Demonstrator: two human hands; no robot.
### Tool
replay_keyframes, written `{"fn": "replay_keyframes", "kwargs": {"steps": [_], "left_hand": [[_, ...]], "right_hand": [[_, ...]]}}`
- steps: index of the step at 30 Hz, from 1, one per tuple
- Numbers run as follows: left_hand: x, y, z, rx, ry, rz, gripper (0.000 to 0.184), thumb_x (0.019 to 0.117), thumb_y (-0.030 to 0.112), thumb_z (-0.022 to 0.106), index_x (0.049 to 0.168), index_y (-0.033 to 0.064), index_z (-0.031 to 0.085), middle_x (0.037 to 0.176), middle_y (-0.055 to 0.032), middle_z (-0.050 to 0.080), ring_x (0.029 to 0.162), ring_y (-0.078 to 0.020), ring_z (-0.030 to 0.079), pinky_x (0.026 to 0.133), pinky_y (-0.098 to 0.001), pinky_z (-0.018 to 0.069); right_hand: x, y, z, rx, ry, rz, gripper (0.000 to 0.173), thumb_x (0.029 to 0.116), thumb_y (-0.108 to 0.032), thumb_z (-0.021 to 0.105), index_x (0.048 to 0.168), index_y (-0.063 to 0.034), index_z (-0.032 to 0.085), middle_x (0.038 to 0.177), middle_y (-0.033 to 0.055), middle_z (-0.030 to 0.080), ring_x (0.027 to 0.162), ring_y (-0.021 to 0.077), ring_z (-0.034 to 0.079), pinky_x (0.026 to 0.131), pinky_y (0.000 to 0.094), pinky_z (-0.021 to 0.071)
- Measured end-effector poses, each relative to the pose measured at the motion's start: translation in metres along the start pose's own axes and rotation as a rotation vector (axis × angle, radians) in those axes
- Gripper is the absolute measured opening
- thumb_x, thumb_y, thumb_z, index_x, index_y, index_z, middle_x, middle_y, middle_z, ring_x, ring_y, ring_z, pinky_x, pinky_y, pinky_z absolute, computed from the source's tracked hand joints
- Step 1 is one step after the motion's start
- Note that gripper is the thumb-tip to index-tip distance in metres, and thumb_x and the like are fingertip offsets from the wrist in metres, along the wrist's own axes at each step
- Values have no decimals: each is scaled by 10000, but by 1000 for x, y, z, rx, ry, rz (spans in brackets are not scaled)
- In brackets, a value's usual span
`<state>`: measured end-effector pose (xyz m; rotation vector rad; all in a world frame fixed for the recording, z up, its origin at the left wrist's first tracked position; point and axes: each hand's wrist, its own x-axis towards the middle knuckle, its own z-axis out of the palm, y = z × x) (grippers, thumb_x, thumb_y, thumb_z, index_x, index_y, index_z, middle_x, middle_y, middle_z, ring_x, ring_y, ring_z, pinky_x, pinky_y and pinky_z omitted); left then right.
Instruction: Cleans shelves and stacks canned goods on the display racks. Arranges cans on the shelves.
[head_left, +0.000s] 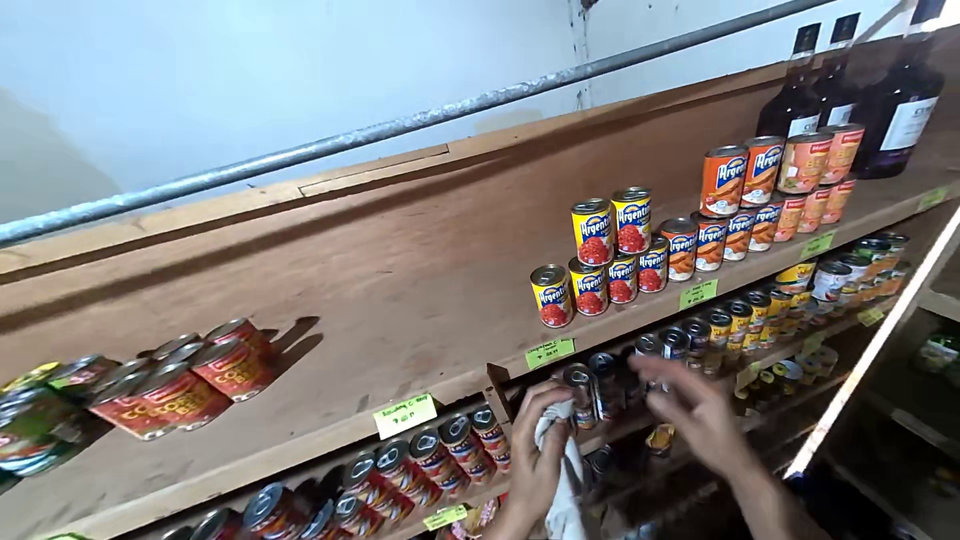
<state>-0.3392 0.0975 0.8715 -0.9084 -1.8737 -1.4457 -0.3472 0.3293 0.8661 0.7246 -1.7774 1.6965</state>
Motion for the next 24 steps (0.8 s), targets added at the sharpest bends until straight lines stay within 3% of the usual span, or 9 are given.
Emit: {"fn": "replay_keyframes", "kwargs": {"steps": [2, 4, 6, 9, 11, 13, 19, 24], "left_hand": [[-5, 1, -6, -83, 44, -97, 238, 1034, 295, 534, 1180, 232, 711, 1206, 86, 686, 1137, -25, 626, 973, -236, 531], [-11, 3, -3, -157, 76, -157, 228, 1025, 273, 554, 1174, 227, 720, 1198, 93, 695, 1105, -20, 640, 949, -224, 539], [-15, 8, 3, -165, 86, -172, 223, 1020, 272, 568, 1172, 223, 723, 1190, 87, 695, 1111, -22, 637, 960, -221, 534], [-21, 11, 2, -103, 69, -118, 235, 1032, 314, 558, 1197, 255, 714, 1193, 92, 693, 1152, -32, 624, 998, -229, 516], [-26, 11, -5, -66, 68, -105, 241, 1036, 315, 543, 1209, 265, 704, 1216, 100, 685, 1177, -33, 614, 1015, -233, 509], [-32, 9, -12, -62, 94, -136, 242, 1037, 324, 549, 1213, 275, 707, 1227, 108, 686, 1172, -28, 619, 1007, -224, 512], [-47, 4, -25, -77, 199, -265, 240, 1023, 273, 564, 1207, 263, 718, 1205, 121, 701, 1082, -6, 648, 910, -193, 544], [-50, 2, -22, -61, 204, -283, 241, 1021, 260, 562, 1210, 262, 712, 1199, 130, 701, 1060, 9, 650, 895, -182, 545]], "right_hand": [[54, -13, -31, -187, 188, -8, 478, 941, -220, 673, 1316, 60, 575, 1261, 136, 673, 1145, 129, 659, 957, 307, 562], [116, -18, -56, -283, 230, -63, 622, 899, -123, 723, 1417, 91, 452, 1310, 215, 625, 1177, 229, 649, 976, 384, 558], [175, -24, -68, -287, 138, -10, 801, 877, -95, 765, 1530, 18, 316, 1403, 225, 567, 1247, 302, 612, 1018, 433, 538], [234, -28, -69, -275, -108, 187, 942, 879, -129, 794, 1614, -94, 206, 1462, 190, 540, 1264, 309, 607, 1006, 454, 543], [250, -25, -66, -215, -231, 274, 907, 893, -76, 772, 1607, -126, 215, 1366, 153, 620, 1047, 226, 700, 858, 390, 598], [254, -21, -66, -148, -241, 293, 905, 876, -5, 763, 1597, -137, 233, 1282, 147, 664, 921, 195, 721, 784, 353, 611], [259, -15, -83, -131, -89, 272, 972, 855, 31, 766, 1611, -154, 182, 1243, 178, 686, 928, 237, 739, 815, 382, 622], [257, -13, -84, -145, -113, 310, 988, 845, 27, 778, 1614, -170, 190, 1263, 179, 675, 932, 244, 735, 816, 383, 622]]}}
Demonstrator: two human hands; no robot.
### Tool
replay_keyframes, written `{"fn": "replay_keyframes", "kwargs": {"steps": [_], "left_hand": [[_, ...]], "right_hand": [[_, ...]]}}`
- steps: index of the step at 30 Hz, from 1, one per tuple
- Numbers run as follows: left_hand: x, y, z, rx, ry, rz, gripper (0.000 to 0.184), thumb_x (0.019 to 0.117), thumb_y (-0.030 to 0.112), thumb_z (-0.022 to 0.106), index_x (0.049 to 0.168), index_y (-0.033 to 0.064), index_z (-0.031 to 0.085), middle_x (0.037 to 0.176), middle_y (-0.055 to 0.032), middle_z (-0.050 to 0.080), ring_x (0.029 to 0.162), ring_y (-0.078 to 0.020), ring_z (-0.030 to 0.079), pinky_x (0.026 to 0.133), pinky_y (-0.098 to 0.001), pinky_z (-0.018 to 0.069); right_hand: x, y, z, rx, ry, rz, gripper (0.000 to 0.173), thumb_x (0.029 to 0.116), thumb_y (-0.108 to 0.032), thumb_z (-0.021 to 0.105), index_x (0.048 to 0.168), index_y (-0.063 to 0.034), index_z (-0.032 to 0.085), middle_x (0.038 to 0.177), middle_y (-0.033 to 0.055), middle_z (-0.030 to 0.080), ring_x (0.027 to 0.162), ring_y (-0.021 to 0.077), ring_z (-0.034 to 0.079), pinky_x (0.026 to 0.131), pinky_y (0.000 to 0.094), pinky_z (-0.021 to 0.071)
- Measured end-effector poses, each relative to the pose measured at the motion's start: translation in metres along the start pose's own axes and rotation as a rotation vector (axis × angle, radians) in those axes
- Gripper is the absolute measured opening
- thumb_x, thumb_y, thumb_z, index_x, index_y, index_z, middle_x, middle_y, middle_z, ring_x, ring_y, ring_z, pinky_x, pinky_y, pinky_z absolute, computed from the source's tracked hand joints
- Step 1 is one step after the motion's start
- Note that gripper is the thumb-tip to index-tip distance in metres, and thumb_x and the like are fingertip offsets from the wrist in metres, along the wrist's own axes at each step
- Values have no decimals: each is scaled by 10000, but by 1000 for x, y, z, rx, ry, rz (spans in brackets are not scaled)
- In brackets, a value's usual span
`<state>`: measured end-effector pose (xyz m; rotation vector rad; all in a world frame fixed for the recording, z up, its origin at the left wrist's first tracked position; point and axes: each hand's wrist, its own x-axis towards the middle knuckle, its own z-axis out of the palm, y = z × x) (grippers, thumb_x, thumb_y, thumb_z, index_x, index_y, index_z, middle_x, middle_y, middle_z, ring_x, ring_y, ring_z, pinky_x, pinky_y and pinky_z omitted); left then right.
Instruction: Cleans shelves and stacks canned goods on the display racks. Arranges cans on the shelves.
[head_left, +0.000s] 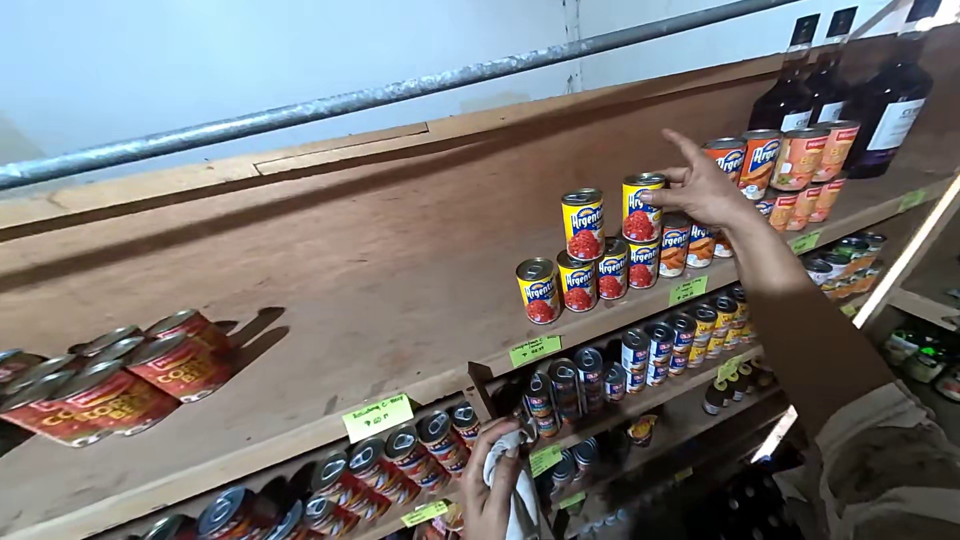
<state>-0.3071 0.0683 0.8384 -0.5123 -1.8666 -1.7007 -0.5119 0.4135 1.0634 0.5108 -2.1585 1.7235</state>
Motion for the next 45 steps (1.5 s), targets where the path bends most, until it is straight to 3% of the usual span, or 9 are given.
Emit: {"fn": "replay_keyframes", "kwargs": {"steps": [9, 14, 25, 41, 43, 45], "left_hand": [[-8, 1, 2, -7, -1, -48, 237, 1021, 188, 546, 1194, 200, 709, 1182, 110, 706, 1053, 1, 655, 913, -197, 548], [-11, 1, 4, -20, -4, -72, 248, 1011, 151, 539, 1181, 203, 712, 1186, 117, 703, 1087, 1, 647, 940, -201, 541], [-16, -4, 2, -20, -22, -88, 244, 1010, 155, 542, 1187, 190, 708, 1178, 105, 704, 1057, 3, 651, 917, -200, 545], [-25, -9, 1, -32, -15, -125, 256, 988, 90, 523, 1171, 130, 699, 1156, 97, 706, 1022, 13, 653, 898, -198, 548], [-26, -10, 1, -35, -17, -125, 259, 991, 86, 521, 1171, 134, 701, 1159, 99, 705, 1019, 15, 651, 888, -195, 548], [-27, -9, 0, -30, -21, -131, 264, 983, 55, 513, 1172, 100, 693, 1165, 79, 704, 1027, 11, 651, 901, -201, 548]], "right_hand": [[-5, -2, 2, -23, 4, -15, 957, 848, 34, 772, 1606, -145, 216, 1287, 148, 664, 962, 202, 725, 834, 352, 612], [-4, 1, 2, -51, -17, -23, 915, 861, 4, 773, 1597, -125, 246, 1312, 155, 651, 1032, 225, 708, 877, 381, 595], [-5, 1, 1, -50, -6, -29, 961, 860, -25, 786, 1610, -129, 195, 1359, 146, 619, 1083, 220, 688, 896, 374, 586], [-7, 9, 3, -44, -53, 7, 997, 839, 16, 784, 1616, -159, 184, 1319, 205, 626, 1019, 248, 712, 858, 390, 603], [-7, 9, 2, -68, -12, -23, 971, 855, -24, 785, 1615, -132, 189, 1365, 178, 605, 1075, 238, 690, 888, 389, 590], [-6, 6, 1, -148, 82, -112, 956, 861, -143, 812, 1611, -95, 222, 1451, 174, 552, 1257, 296, 600, 1010, 456, 530]]}}
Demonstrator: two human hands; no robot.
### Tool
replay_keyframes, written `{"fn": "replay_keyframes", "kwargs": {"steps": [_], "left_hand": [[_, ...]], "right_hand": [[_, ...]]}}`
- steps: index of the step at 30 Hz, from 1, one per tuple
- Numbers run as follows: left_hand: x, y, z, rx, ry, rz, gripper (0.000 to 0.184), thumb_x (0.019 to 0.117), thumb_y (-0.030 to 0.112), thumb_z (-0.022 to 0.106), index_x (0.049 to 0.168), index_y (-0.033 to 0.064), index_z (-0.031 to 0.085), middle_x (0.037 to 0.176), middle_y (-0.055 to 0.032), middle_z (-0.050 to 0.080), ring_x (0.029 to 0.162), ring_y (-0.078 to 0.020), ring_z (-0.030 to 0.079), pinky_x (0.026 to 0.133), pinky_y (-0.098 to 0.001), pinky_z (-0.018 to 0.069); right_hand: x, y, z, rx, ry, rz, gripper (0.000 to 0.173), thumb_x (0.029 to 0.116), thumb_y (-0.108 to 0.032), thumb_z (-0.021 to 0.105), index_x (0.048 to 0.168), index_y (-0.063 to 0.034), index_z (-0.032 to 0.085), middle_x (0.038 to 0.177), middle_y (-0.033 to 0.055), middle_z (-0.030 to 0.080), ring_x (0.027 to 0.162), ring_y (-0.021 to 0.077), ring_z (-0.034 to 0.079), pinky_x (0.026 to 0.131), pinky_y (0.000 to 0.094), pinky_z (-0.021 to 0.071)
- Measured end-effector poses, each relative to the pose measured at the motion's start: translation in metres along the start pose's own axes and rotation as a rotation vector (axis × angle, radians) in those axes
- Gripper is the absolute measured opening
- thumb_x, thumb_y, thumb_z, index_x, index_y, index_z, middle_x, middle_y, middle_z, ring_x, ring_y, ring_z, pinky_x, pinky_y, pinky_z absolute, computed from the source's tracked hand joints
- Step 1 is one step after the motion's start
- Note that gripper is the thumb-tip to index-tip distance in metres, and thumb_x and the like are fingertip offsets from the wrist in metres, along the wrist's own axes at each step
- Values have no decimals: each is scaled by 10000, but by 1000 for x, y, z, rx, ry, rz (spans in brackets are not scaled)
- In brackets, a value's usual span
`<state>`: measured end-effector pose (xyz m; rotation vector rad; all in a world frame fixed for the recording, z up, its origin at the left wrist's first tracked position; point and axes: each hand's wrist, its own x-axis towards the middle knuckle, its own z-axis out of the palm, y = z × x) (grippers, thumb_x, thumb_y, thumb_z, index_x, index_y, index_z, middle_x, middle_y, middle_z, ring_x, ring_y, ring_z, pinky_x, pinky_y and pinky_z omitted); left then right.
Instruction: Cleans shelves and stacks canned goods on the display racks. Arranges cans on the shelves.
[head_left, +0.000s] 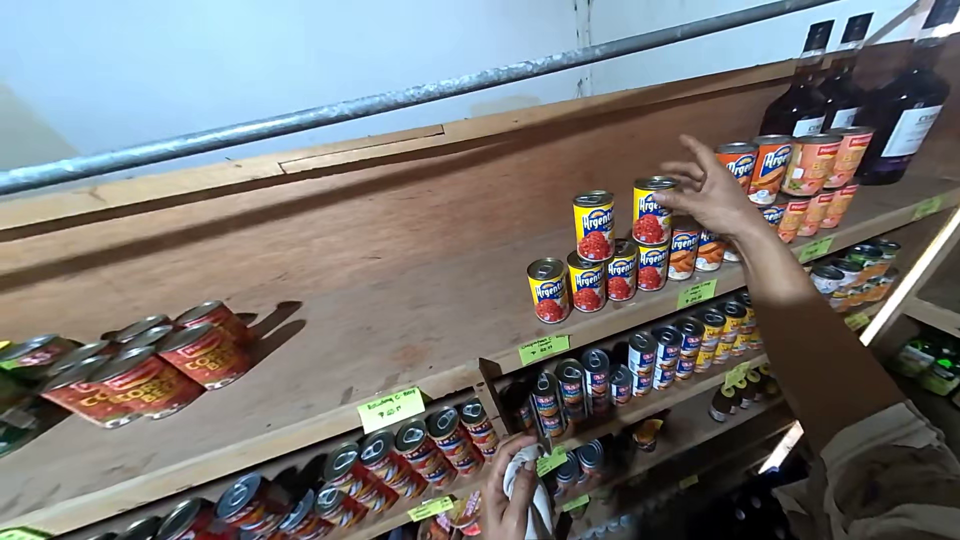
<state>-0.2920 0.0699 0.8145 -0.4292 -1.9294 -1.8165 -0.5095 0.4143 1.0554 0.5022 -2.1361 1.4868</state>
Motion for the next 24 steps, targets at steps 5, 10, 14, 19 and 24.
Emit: {"fn": "replay_keyframes", "kwargs": {"steps": [5, 10, 14, 19, 24], "left_hand": [[-1, 3, 3, 9, 3, -31, 279, 964, 26, 505, 1171, 75, 684, 1157, 69, 694, 1014, 30, 638, 887, -186, 540], [-2, 3, 4, -5, 10, -27, 285, 962, 30, 505, 1172, 88, 689, 1152, 74, 694, 994, 29, 640, 866, -183, 542], [-4, 2, 1, -3, 18, -25, 291, 956, 14, 500, 1168, 81, 689, 1159, 71, 692, 1009, 27, 639, 872, -184, 543], [-6, -1, -2, 3, 22, -10, 277, 970, 44, 515, 1170, 106, 697, 1156, 75, 697, 1028, 19, 642, 899, -190, 541], [-7, -2, -2, 3, 23, -19, 270, 974, 52, 516, 1168, 101, 697, 1152, 71, 699, 1028, 13, 644, 898, -194, 542]], "right_hand": [[5, -47, 11, -486, -65, -353, 854, 912, -461, 714, 1582, -74, 354, 1416, 147, 610, 1377, 392, 494, 1188, 667, 233], [22, -77, 47, -781, -467, -304, 679, 941, -549, 662, 1480, -154, 548, 1365, 131, 649, 1343, 350, 543, 1204, 703, 92], [32, -82, 47, -663, -513, -250, 733, 889, -369, 796, 1510, -122, 494, 1198, 137, 703, 1170, 327, 627, 1191, 661, 185], [33, -78, 34, -608, -407, -240, 851, 846, -350, 838, 1564, -168, 417, 1132, 105, 729, 1127, 307, 647, 1178, 650, 221], [30, -74, 28, -619, -395, -212, 892, 844, -342, 840, 1585, -173, 373, 1153, 98, 730, 1150, 301, 653, 1194, 682, 164]]}}
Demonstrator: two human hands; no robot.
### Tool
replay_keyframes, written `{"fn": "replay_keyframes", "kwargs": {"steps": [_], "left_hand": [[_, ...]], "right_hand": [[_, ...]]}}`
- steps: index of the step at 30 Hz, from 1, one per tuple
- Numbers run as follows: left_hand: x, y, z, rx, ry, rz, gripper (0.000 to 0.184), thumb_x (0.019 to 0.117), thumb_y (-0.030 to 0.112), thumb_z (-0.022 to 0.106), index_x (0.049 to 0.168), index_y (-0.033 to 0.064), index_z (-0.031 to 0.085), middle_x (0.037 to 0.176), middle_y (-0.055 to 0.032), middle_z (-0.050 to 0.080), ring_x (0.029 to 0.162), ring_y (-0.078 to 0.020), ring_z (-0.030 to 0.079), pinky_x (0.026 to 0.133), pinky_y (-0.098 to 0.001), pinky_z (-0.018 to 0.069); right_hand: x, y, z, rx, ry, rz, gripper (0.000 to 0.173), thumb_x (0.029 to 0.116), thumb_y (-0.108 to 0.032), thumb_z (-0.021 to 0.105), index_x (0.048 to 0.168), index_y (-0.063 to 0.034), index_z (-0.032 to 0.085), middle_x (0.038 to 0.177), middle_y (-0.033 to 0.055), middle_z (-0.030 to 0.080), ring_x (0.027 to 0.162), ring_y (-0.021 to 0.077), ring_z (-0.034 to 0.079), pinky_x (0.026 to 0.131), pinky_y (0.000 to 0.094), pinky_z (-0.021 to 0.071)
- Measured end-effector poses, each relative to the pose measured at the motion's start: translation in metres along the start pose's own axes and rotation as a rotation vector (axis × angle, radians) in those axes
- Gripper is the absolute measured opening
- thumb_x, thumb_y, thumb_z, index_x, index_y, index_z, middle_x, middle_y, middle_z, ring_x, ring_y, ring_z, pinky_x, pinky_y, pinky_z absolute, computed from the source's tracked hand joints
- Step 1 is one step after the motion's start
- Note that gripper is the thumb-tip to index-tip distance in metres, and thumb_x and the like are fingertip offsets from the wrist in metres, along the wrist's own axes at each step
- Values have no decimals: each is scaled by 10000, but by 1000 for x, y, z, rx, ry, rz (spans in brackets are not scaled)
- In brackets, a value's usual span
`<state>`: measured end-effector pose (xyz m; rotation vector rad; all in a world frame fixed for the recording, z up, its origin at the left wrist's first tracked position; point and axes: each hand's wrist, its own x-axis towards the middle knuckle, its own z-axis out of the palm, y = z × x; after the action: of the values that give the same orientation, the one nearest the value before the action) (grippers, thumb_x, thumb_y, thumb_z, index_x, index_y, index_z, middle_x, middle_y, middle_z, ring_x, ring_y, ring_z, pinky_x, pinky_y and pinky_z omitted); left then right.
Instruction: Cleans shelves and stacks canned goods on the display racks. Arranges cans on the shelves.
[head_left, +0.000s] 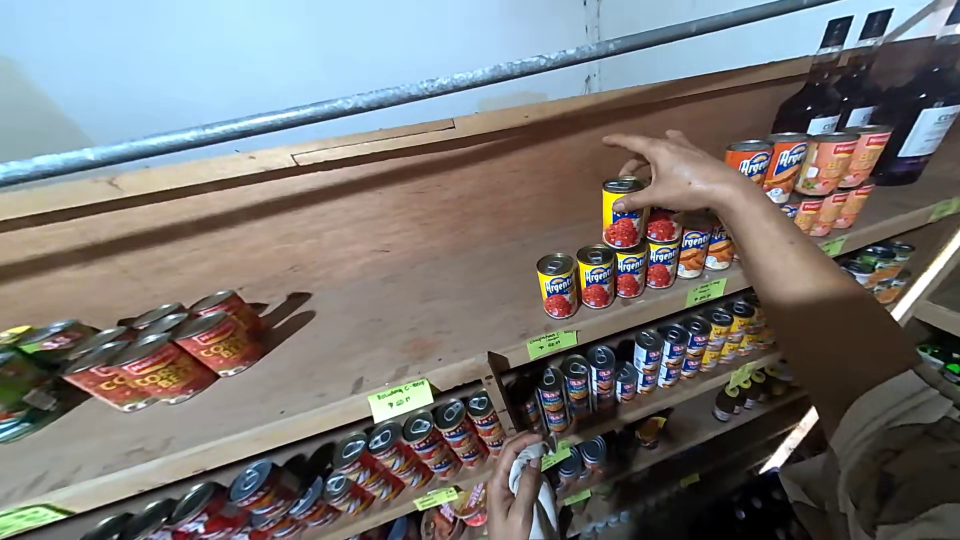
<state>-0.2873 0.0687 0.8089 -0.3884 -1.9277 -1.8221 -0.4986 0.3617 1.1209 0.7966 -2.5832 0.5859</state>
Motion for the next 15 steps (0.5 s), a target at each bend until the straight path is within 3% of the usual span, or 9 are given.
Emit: {"fn": "replay_keyframes", "kwargs": {"steps": [15], "left_hand": [[1, -3, 0, 6, -10, -28, 267, 971, 53, 511, 1163, 93, 692, 1151, 63, 692, 1020, 23, 637, 891, -185, 536]], "right_hand": [[-7, 14, 7, 13, 39, 26, 881, 841, -337, 840, 1576, -158, 389, 1129, 60, 741, 1122, 270, 656, 1177, 668, 205]]}}
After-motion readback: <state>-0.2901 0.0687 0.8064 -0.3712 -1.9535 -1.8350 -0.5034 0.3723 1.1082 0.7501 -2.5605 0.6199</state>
